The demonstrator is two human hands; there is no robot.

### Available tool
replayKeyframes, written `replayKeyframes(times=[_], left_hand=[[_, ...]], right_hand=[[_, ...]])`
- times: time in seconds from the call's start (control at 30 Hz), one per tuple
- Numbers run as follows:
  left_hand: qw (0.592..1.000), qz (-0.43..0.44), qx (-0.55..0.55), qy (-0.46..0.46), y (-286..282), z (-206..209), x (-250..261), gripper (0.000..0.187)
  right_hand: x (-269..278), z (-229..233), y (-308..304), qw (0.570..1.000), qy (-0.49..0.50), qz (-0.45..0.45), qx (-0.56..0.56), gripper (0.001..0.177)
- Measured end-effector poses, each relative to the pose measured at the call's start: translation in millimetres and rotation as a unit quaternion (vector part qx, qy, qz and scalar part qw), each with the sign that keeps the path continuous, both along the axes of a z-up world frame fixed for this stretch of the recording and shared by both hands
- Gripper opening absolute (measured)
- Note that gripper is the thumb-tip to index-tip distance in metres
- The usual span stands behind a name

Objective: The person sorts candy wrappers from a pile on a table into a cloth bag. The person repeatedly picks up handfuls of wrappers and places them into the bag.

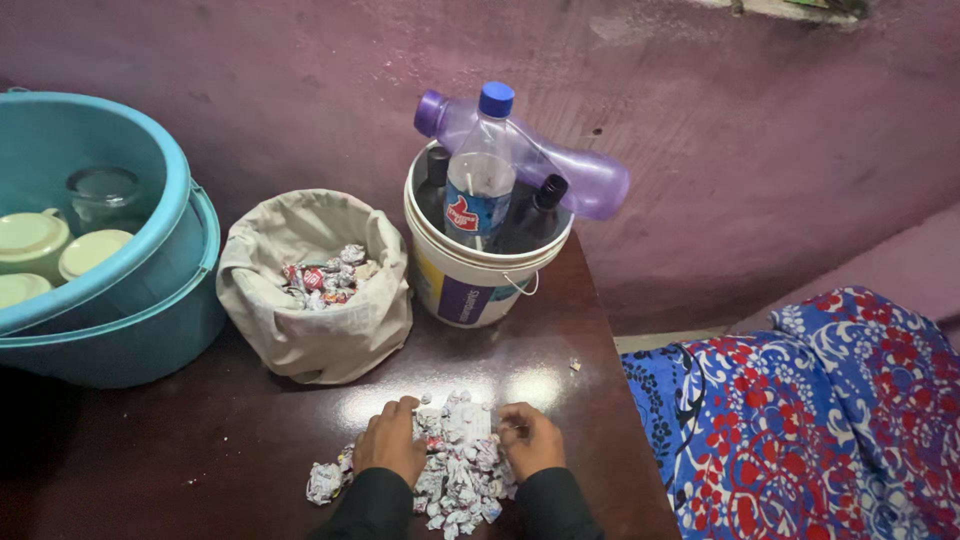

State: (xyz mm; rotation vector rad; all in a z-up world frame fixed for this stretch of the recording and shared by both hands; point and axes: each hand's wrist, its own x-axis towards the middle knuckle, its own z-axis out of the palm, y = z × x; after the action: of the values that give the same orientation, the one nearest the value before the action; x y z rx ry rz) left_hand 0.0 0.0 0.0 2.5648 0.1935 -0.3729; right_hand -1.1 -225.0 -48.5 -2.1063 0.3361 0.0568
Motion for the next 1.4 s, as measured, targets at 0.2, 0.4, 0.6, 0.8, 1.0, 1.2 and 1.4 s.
replayKeyframes(times=[0.2,0.4,0.6,0.8,1.0,1.2,1.4], left_hand=[[1.0,-0.015,0.008,0.007,5.6,-4.7,-1.8,0.056],[0.991,0.02,-0.093,-0.092,11.5,-5.3,-1.8,0.051],[0.991,0.004,-0.069,-0.118,13.4,17.5,3.2,0.044],[0.976,-0.004,-0.115,-0.184,13.7,42.7,3.9,0.055],[0.974,-0.026,-0.173,-0.147,29.5,65.7,3.5,0.058],[0.967,-0.017,-0.178,-0.179,41.2,81.8,1.5,0.056],[0.96,0.008,-0.183,-0.211,50.3,95.8,-0.5,0.051]], right_hand=[[4.7,0.0,4.9,0.999,-0.029,0.022,-0.008,0.024],[11.4,6.6,19.0,0.995,-0.077,0.06,-0.025,0.024],[14.6,27.3,47.3,0.992,-0.066,0.102,0.037,0.048],[13.6,52.1,78.5,0.981,-0.063,0.18,0.042,0.065],[13.6,66.3,99.0,0.964,-0.096,0.228,0.099,0.058],[13.5,75.2,107.8,0.967,-0.121,0.219,0.041,0.039],[19.3,92.3,114.6,0.963,-0.137,0.232,0.025,0.043]])
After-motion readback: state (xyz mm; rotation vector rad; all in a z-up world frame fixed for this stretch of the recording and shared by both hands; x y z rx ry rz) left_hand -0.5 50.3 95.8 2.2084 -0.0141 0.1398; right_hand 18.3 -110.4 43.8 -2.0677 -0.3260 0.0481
